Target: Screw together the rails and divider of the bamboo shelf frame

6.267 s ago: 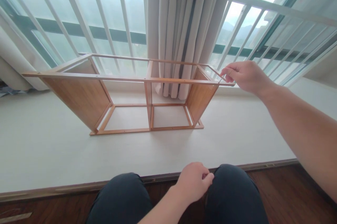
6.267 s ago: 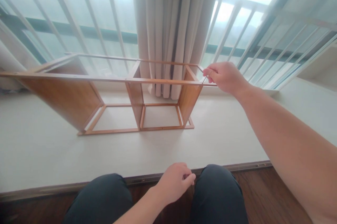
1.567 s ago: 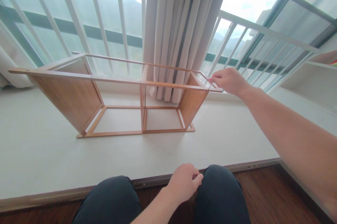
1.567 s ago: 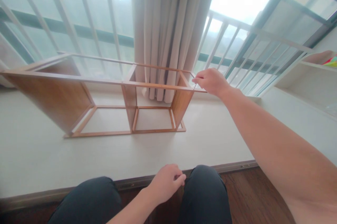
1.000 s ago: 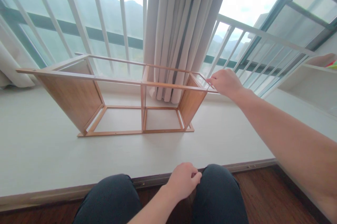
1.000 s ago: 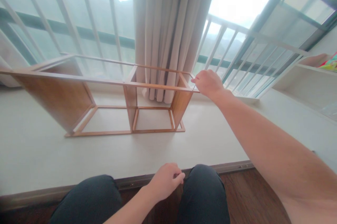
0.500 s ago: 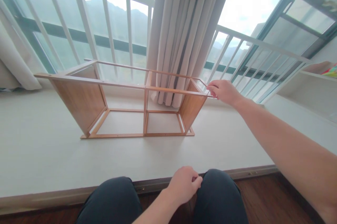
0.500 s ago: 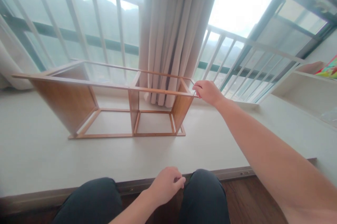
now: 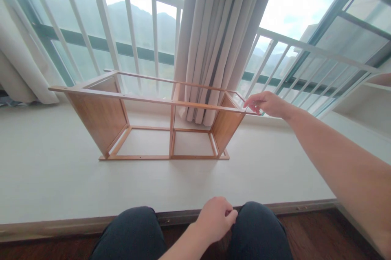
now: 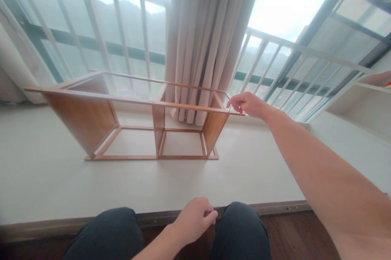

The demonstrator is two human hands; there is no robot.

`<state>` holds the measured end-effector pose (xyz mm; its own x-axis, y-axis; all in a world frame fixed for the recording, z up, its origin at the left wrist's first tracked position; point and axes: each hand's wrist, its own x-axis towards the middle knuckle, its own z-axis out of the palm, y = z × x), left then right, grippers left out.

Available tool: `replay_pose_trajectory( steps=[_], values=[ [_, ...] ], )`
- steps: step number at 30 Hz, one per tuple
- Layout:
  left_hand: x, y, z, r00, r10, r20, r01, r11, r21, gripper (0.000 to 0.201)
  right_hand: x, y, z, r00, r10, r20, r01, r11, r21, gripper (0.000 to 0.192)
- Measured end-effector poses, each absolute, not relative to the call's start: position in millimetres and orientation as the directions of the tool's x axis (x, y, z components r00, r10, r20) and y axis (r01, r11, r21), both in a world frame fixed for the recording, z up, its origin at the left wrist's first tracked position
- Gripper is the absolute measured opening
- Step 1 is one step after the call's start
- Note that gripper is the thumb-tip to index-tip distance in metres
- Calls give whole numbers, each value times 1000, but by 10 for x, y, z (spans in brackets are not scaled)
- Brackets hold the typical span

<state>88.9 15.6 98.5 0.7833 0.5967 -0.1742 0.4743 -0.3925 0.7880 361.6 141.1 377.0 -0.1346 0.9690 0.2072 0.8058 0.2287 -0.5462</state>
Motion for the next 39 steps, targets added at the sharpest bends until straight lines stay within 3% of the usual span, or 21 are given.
replay_pose_trajectory(
  steps=[4, 12, 18, 23, 26, 29, 34, 36, 39],
  values=[
    [906, 164, 987, 778, 599, -187, 486, -386, 784, 44, 3604, 1400, 3888, -212, 965, 151, 855, 258, -450, 36],
    [918, 182, 969, 778, 598, -190, 485, -381, 787, 42, 3587, 1355, 3931, -99, 976, 196, 931, 160, -328, 33],
    [902, 182, 993, 787, 591, -175, 471, -393, 790, 44, 3543, 1321, 3954, -224, 837, 499, 920, 350, -174, 26],
    [891, 188, 1020, 799, 581, -155, 459, -423, 781, 42, 3289, 895, 3807, -85, 699, 710, 920, 329, -213, 28],
    [887, 182, 1004, 805, 571, -162, 462, -431, 775, 38, 3110, 441, 3407, -61, 703, 709, 899, 347, -267, 23],
    [874, 157, 973, 818, 547, -176, 465, -449, 763, 32, 2992, -60, 2690, -29, 818, 575, 841, 331, -429, 21],
    [845, 95, 919, 850, 481, -215, 470, -506, 723, 29, 2833, -882, 1329, 220, 924, 313, 722, 61, -689, 34],
    [844, 67, 910, 860, 456, -231, 473, -538, 698, 28, 2747, -1146, 993, 259, 921, 291, 729, 11, -684, 32],
    [841, 15, 927, 870, 429, -242, 474, -594, 651, 28, 2628, -1350, 808, 171, 933, 316, 778, 68, -624, 25]
  ],
)
